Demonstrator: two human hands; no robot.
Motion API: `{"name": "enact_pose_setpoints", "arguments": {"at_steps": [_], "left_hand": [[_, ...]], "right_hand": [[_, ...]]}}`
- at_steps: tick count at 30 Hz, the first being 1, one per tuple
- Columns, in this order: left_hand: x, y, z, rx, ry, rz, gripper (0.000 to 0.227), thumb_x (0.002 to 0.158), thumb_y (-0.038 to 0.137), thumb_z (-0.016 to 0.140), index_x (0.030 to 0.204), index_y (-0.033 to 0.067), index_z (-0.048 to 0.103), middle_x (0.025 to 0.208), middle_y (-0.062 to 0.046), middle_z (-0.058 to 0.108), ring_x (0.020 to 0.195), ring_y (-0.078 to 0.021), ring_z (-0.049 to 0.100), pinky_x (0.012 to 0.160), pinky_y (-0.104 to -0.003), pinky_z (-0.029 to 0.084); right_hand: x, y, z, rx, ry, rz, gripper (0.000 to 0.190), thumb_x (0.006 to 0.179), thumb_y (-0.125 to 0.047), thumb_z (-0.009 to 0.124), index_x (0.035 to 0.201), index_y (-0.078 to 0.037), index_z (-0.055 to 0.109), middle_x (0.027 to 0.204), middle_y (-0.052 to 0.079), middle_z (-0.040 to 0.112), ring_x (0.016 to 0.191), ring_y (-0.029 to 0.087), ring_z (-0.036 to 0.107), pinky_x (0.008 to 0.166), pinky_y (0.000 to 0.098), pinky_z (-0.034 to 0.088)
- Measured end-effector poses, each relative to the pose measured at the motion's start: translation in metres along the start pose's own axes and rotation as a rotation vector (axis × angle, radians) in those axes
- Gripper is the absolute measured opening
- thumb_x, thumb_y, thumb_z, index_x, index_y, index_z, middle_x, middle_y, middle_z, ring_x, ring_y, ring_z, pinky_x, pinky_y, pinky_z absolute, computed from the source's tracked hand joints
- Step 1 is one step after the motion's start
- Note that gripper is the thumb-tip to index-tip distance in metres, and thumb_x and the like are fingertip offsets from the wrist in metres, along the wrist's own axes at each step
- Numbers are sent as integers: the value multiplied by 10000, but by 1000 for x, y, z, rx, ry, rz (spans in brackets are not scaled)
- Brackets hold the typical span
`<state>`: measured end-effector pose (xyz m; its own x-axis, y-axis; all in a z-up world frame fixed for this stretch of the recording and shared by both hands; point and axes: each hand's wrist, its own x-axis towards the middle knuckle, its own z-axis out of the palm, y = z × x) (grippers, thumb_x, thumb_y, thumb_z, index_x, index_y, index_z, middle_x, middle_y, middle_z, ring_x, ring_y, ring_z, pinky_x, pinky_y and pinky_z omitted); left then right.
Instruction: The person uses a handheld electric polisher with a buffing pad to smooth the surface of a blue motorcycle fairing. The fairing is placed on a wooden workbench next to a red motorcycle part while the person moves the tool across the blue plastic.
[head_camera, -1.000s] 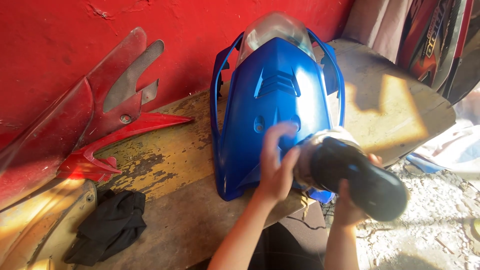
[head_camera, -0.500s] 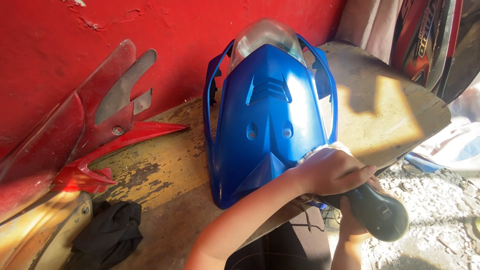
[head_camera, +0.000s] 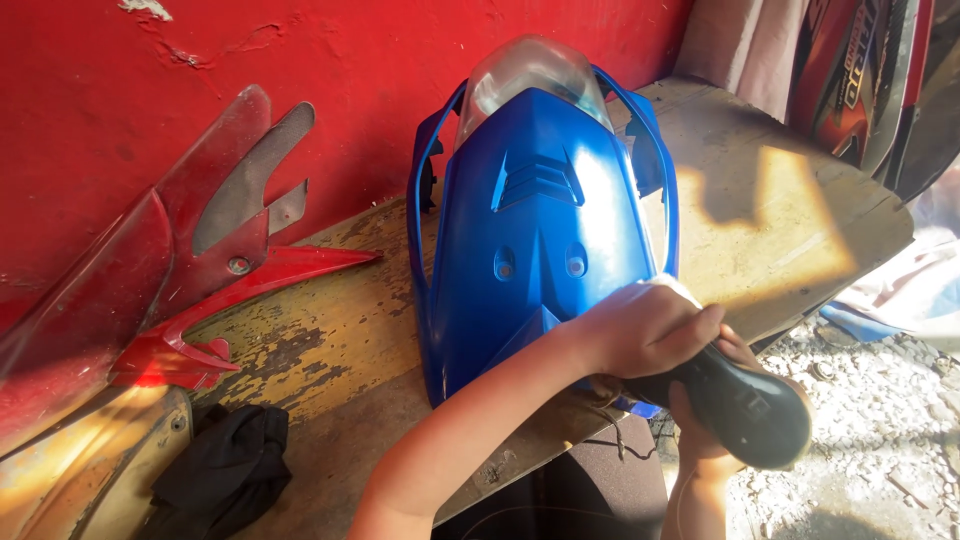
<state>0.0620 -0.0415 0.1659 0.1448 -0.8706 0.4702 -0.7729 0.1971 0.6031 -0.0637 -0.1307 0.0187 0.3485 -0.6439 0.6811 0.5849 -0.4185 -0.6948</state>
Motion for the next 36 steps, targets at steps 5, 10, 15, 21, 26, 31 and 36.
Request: {"name": "enact_pose_setpoints", "arguments": {"at_steps": [5,10,15,21,26,31,36], "left_hand": [[-10,-3,-35,40,27,31,580,1080,387,254,780,57,624,738,-200,633,755,-395,657,751,-473,513],[-28,1,-48,6,37,24,582,1099,357,201,770,88,598,753,-211,601,799,-398,638,806,-463,507],[-24,-8,-57,-16,47,51,587,1091,372,182,791,81,595,755,-205,603,793,-395,642,781,-453,504],[-47,-18,-71,-66,104,10,575,1095,376,179,759,46,509,705,-196,526,707,-391,586,751,-431,488],[-38,-7,-71,-127,101,77,577,1113,351,188,755,31,508,695,-198,485,697,-399,544,780,-424,484],[-39,-22,-90,-62,203,246,590,1114,358,224,808,-55,514,709,-210,537,687,-369,580,699,-415,482],[-70,-33,-88,-180,252,171,621,1111,402,178,755,-34,439,691,-167,489,662,-316,543,700,-396,455]], "right_hand": [[19,-24,35,-49,-28,61,672,763,-48,803,1384,-49,547,1474,147,550,1408,307,525,1277,475,402],[20,-40,46,26,-67,-133,775,816,-75,868,1370,-145,330,1281,78,631,1293,269,624,1283,510,468],[30,-39,50,-199,-93,-83,815,719,-52,833,1369,-123,345,1272,171,613,1347,365,577,1228,570,450],[41,-51,70,-162,-149,-306,847,762,-123,904,1359,-156,304,1236,157,674,1247,341,656,1219,525,497],[34,-48,63,-120,-128,-265,827,839,-169,906,1387,-173,286,1268,153,674,1306,331,650,1202,497,486],[57,-57,92,-155,-153,-377,819,799,-181,906,1357,-156,307,1250,170,678,1253,334,661,1205,509,496],[54,-51,87,21,-272,-336,671,826,-178,876,1334,-134,439,1232,180,708,1295,347,653,1198,497,453]]}}
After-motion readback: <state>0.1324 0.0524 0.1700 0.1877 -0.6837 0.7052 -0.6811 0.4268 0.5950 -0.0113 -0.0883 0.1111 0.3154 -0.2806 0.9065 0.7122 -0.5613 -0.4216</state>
